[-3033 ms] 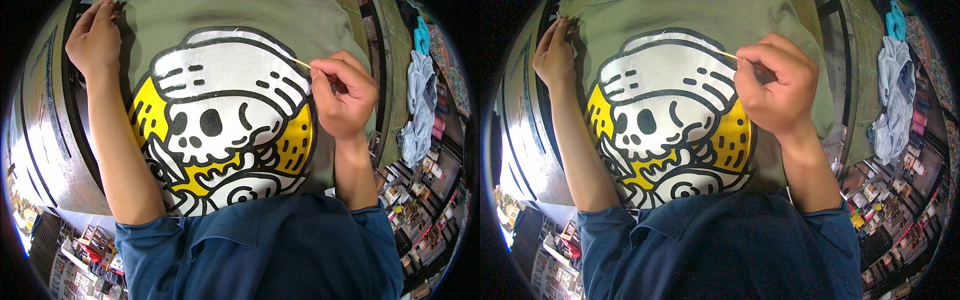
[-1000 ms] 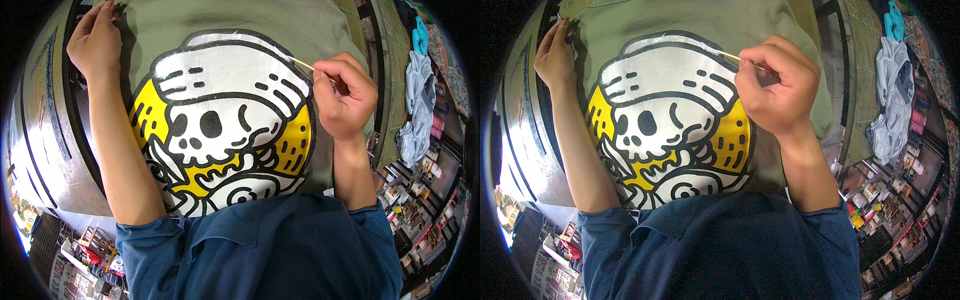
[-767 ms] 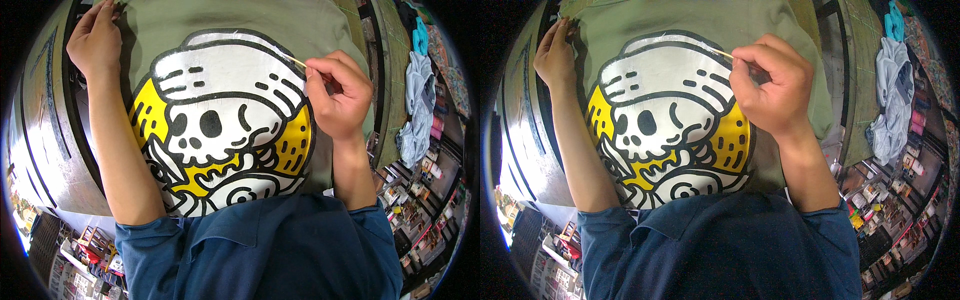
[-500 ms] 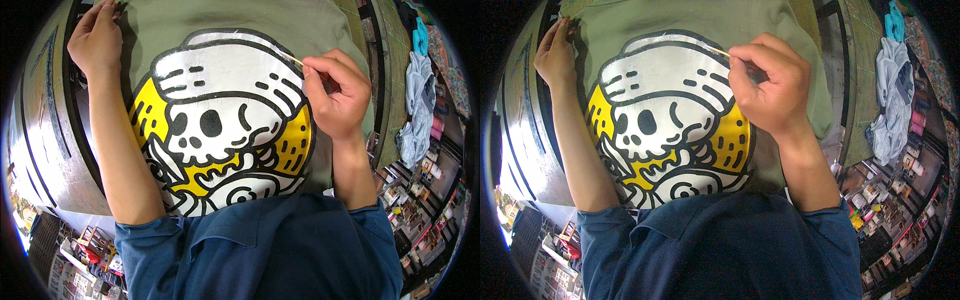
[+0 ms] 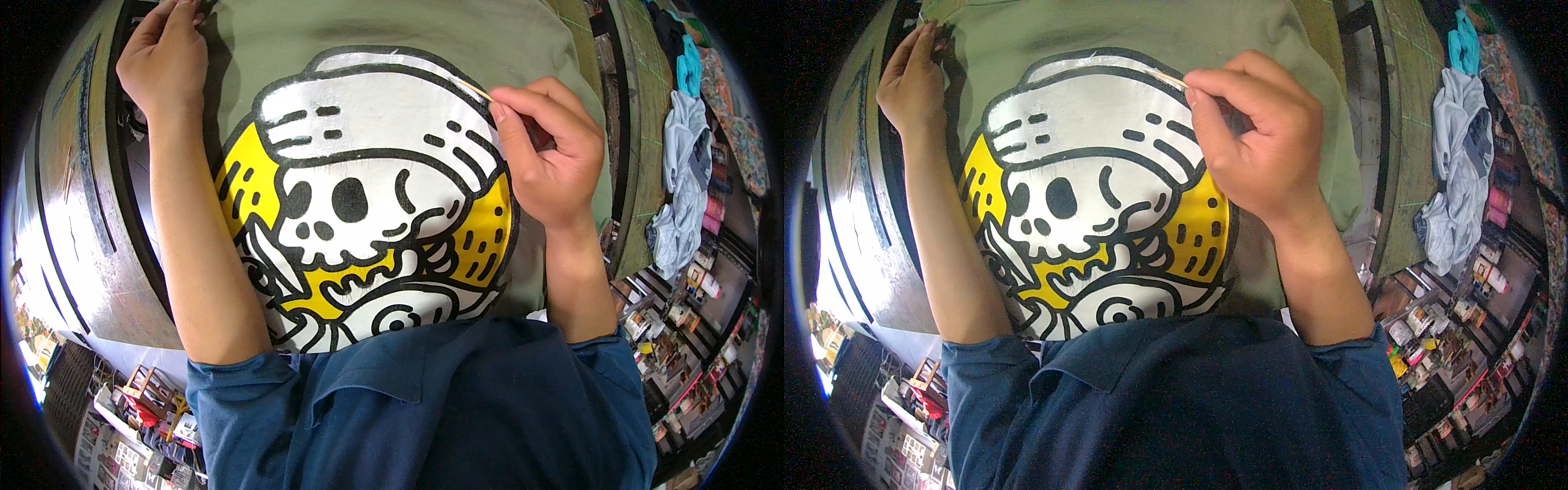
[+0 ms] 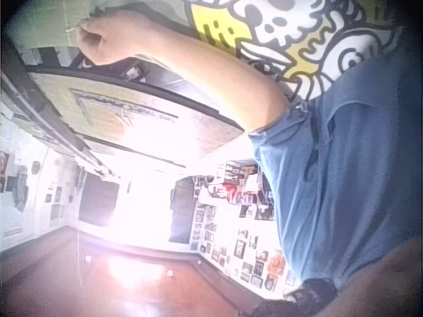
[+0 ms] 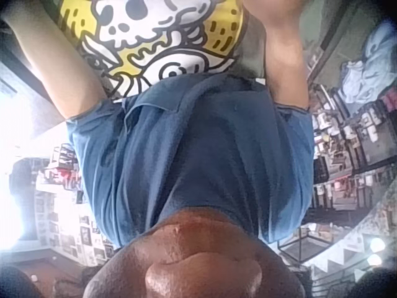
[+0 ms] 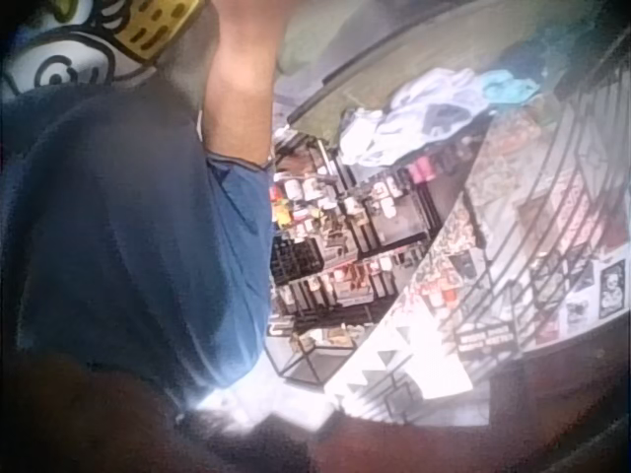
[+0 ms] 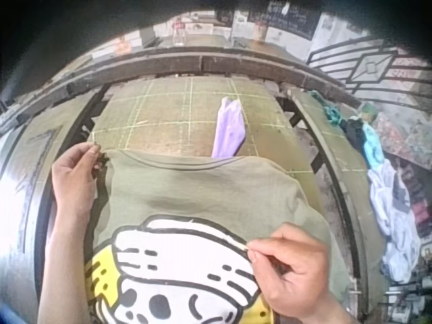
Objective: The person uses a small stick to apply white paint to the outline of a skull and crossbones graphic on a green t-shirt. The person repeatedly dips the stick into paint and carefully traces the design lines.
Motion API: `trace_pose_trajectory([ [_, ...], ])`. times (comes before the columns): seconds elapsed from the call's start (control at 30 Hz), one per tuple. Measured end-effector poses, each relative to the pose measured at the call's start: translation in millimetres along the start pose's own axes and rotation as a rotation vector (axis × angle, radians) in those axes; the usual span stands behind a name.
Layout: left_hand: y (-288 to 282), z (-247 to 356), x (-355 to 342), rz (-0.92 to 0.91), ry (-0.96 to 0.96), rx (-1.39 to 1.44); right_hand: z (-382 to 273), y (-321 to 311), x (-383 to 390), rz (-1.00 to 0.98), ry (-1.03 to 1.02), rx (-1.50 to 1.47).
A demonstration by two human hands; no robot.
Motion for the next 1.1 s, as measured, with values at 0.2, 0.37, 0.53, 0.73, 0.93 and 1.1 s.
trace_pose_trajectory([
  [0.2, -0.2, 0.4, 0.5, 0.013, -0.019, -0.014, -4.8, 2.9, -2.3, -0.022, -0.044, 0.056],
  [0.37, -0.1, -0.1, -0.2, 0.015, 0.0, -0.009, -3.9, 3.7, -2.0, -0.006, -0.044, 0.042],
  [0.53, 4.7, -2.7, 1.2, -0.006, 0.003, 0.088, 1.9, 1.1, -1.5, 0.0, 0.01, 0.027],
  [0.73, 2.3, 17.9, 2.6, -0.009, 0.09, -0.008, 4.6, -12.8, -2.2, 0.048, 0.061, -0.045],
  [0.93, 19.5, 69.1, 27.8, -0.105, 0.053, 0.345, 4.9, -15.6, 1.5, 0.093, 0.088, -0.152],
  [1.1, 67.9, 120.4, 76.9, -0.425, -0.32, 0.829, 8.1, -40.0, 4.0, 0.171, 0.084, -0.227],
])
Point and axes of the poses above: each hand's wrist, its own x-axis away from the middle knuckle, its own y-axis out of the palm, z = x × y, the point moved 10 cm from there along -x, towards the middle knuckle, and after that the axes turned 13 degrees about x, right-handed, at the moved point
